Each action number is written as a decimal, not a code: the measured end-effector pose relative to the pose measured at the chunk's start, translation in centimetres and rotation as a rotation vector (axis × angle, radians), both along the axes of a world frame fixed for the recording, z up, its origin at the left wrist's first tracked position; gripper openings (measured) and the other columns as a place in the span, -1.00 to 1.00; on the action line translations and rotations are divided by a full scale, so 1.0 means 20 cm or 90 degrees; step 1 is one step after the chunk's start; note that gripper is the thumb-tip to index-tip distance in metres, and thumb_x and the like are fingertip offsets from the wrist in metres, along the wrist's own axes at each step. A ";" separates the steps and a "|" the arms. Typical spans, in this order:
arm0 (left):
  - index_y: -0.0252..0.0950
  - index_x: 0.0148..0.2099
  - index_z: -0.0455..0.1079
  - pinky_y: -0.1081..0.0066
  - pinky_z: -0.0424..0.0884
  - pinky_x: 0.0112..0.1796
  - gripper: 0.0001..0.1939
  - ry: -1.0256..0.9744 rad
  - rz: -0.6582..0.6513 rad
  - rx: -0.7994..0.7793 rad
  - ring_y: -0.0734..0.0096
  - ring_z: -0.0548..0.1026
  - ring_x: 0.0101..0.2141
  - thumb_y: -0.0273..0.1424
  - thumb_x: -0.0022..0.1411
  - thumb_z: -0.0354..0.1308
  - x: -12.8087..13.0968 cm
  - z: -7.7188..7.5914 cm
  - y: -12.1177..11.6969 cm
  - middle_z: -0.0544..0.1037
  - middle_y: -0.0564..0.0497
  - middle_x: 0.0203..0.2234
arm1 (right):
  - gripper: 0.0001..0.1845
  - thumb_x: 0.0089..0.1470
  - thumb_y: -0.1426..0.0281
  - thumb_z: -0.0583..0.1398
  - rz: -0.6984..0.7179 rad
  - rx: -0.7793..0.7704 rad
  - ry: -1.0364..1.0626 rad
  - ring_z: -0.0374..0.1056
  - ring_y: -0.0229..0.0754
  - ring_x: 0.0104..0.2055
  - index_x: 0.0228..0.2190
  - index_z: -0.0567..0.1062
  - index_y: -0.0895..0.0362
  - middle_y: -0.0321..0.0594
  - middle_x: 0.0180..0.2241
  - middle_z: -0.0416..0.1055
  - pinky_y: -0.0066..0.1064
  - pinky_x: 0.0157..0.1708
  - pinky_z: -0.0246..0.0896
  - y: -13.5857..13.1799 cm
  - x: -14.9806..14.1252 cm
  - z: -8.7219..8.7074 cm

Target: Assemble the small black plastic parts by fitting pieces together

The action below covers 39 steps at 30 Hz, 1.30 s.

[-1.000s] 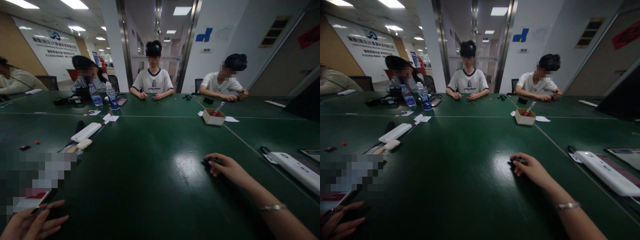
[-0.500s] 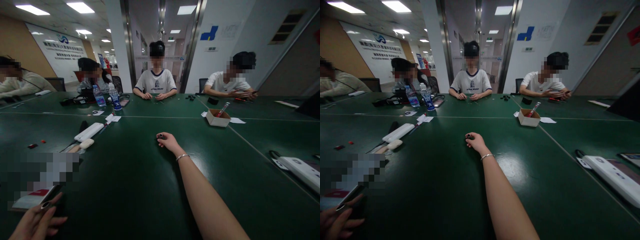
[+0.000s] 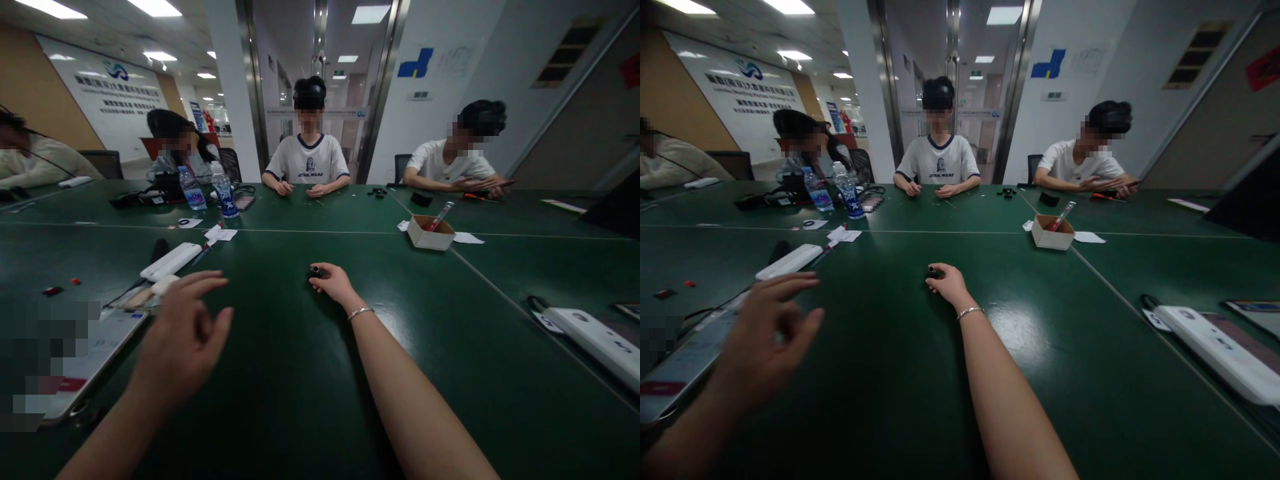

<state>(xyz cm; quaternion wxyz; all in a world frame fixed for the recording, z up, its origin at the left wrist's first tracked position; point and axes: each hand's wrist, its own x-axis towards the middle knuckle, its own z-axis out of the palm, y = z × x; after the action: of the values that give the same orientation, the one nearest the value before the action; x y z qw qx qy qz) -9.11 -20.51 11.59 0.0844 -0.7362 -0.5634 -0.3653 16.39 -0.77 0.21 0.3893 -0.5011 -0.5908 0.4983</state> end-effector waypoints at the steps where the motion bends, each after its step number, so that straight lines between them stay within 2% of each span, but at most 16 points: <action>1: -0.16 0.04 0.27 0.17 0.48 -0.18 -0.69 0.032 -0.031 -0.048 0.20 0.47 -0.12 -0.34 0.24 0.08 0.10 0.01 0.08 0.36 -0.12 0.07 | -0.47 -0.06 0.65 0.31 0.004 -0.001 -0.003 0.35 -0.40 -0.61 0.01 0.46 0.24 -0.35 -0.57 0.44 -0.61 -0.59 0.31 0.00 0.01 -0.01; 3: -0.11 0.13 0.26 0.26 0.49 -0.27 -0.62 0.097 -0.118 -0.140 0.29 0.50 -0.21 -0.31 0.26 0.06 0.28 0.00 0.26 0.32 -0.09 0.13 | -0.48 -0.07 0.64 0.32 0.001 0.005 -0.009 0.32 -0.39 -0.65 -0.01 0.46 0.25 -0.40 -0.62 0.40 -0.61 -0.62 0.27 0.00 0.01 -0.02; 4: -0.10 0.12 0.28 0.27 0.49 -0.29 -0.62 0.116 -0.149 -0.149 0.28 0.50 -0.21 -0.30 0.25 0.06 0.35 -0.02 0.35 0.32 -0.08 0.12 | -0.54 -0.06 0.63 0.31 -0.003 0.010 -0.012 0.30 -0.39 -0.66 -0.06 0.48 0.26 -0.42 -0.65 0.37 -0.61 -0.65 0.25 0.00 0.01 -0.02; 6: -0.15 0.10 0.31 0.25 0.48 -0.20 -0.63 0.129 -0.169 -0.160 0.20 0.48 -0.12 -0.35 0.23 0.08 0.47 -0.08 0.51 0.35 -0.10 0.09 | -0.65 -0.06 0.62 0.29 -0.010 0.028 -0.013 0.27 -0.40 -0.68 -0.16 0.50 0.24 -0.43 -0.66 0.34 -0.62 -0.68 0.20 -0.01 0.01 -0.02; 9: -0.21 0.03 0.39 0.22 0.43 -0.08 -0.66 0.105 -0.178 -0.181 0.15 0.45 -0.05 -0.46 0.19 0.10 0.56 -0.18 0.70 0.43 -0.13 -0.01 | -0.66 -0.08 0.60 0.28 -0.010 0.063 0.016 0.28 -0.41 -0.67 -0.19 0.48 0.19 -0.40 -0.56 0.39 -0.61 -0.70 0.21 -0.01 0.01 -0.01; 12: -0.25 -0.10 0.46 0.20 0.40 -0.05 -0.74 0.039 -0.197 -0.194 0.19 0.46 -0.10 -0.52 0.23 0.01 0.59 -0.27 0.81 0.50 -0.11 -0.12 | -0.74 -0.05 0.59 0.24 -0.006 0.098 0.011 0.27 -0.41 -0.67 -0.25 0.46 0.17 -0.43 -0.56 0.34 -0.63 -0.72 0.19 -0.01 0.00 -0.01; 14: -0.24 -0.16 0.48 0.21 0.39 -0.05 -0.74 -0.040 -0.208 -0.194 0.21 0.48 -0.13 -0.51 0.26 -0.03 0.59 -0.32 0.84 0.53 -0.09 -0.17 | -0.82 -0.06 0.58 0.23 -0.017 0.117 -0.014 0.26 -0.42 -0.67 -0.33 0.45 0.16 -0.45 -0.57 0.29 -0.64 -0.75 0.17 0.00 0.00 -0.01; 16: -0.22 -0.18 0.49 0.23 0.40 -0.06 -0.76 -0.138 -0.228 -0.193 0.25 0.50 -0.14 -0.47 0.27 -0.01 0.56 -0.37 0.86 0.55 -0.07 -0.19 | -0.84 -0.08 0.56 0.26 -0.031 0.131 -0.032 0.28 -0.43 -0.65 -0.36 0.45 0.17 -0.41 -0.49 0.29 -0.65 -0.76 0.17 0.00 0.00 -0.02; 21: -0.24 -0.18 0.48 0.28 0.45 -0.12 -0.83 -0.400 -0.257 -0.234 0.31 0.54 -0.21 -0.36 0.22 0.10 0.49 -0.52 0.93 0.57 -0.05 -0.25 | -0.80 -0.07 0.50 0.29 -0.037 0.142 -0.037 0.28 -0.50 -0.65 -0.29 0.51 0.17 -0.28 -0.26 0.28 -0.64 -0.79 0.18 0.00 0.00 -0.02; 24: -0.28 -0.18 0.47 0.30 0.48 -0.18 -0.79 -0.506 -0.258 -0.280 0.32 0.55 -0.27 -0.29 0.18 0.15 0.48 -0.57 0.96 0.59 -0.05 -0.30 | -0.78 -0.08 0.50 0.31 -0.031 0.129 -0.011 0.31 -0.49 -0.64 -0.30 0.52 0.18 -0.24 -0.23 0.30 -0.64 -0.79 0.19 0.00 0.00 -0.02; 32: -0.30 -0.24 0.49 0.37 0.45 -0.32 -0.73 -0.505 -0.214 -0.302 0.40 0.52 -0.41 -0.19 0.14 0.20 0.48 -0.57 0.96 0.57 -0.01 -0.42 | -0.72 -0.11 0.57 0.31 0.001 0.024 0.093 0.35 -0.40 -0.64 -0.26 0.49 0.19 -0.31 -0.46 0.43 -0.61 -0.69 0.32 0.01 0.01 0.01; 39: -0.31 -0.25 0.48 0.40 0.43 -0.38 -0.71 -0.530 -0.186 -0.297 0.44 0.50 -0.47 -0.18 0.10 0.23 0.47 -0.58 0.97 0.55 0.01 -0.48 | -0.76 -0.04 0.61 0.25 -0.012 -0.015 0.183 0.42 -0.37 -0.60 -0.26 0.48 0.19 -0.32 -0.45 0.44 -0.59 -0.61 0.41 0.01 0.04 0.04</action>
<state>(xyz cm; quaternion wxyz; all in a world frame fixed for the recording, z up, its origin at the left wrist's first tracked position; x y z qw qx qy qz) 0.26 -1.14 0.02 -0.3665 -0.5987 -0.5070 -0.5003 17.24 -0.59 1.05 0.4686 -0.4346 -0.5182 0.5684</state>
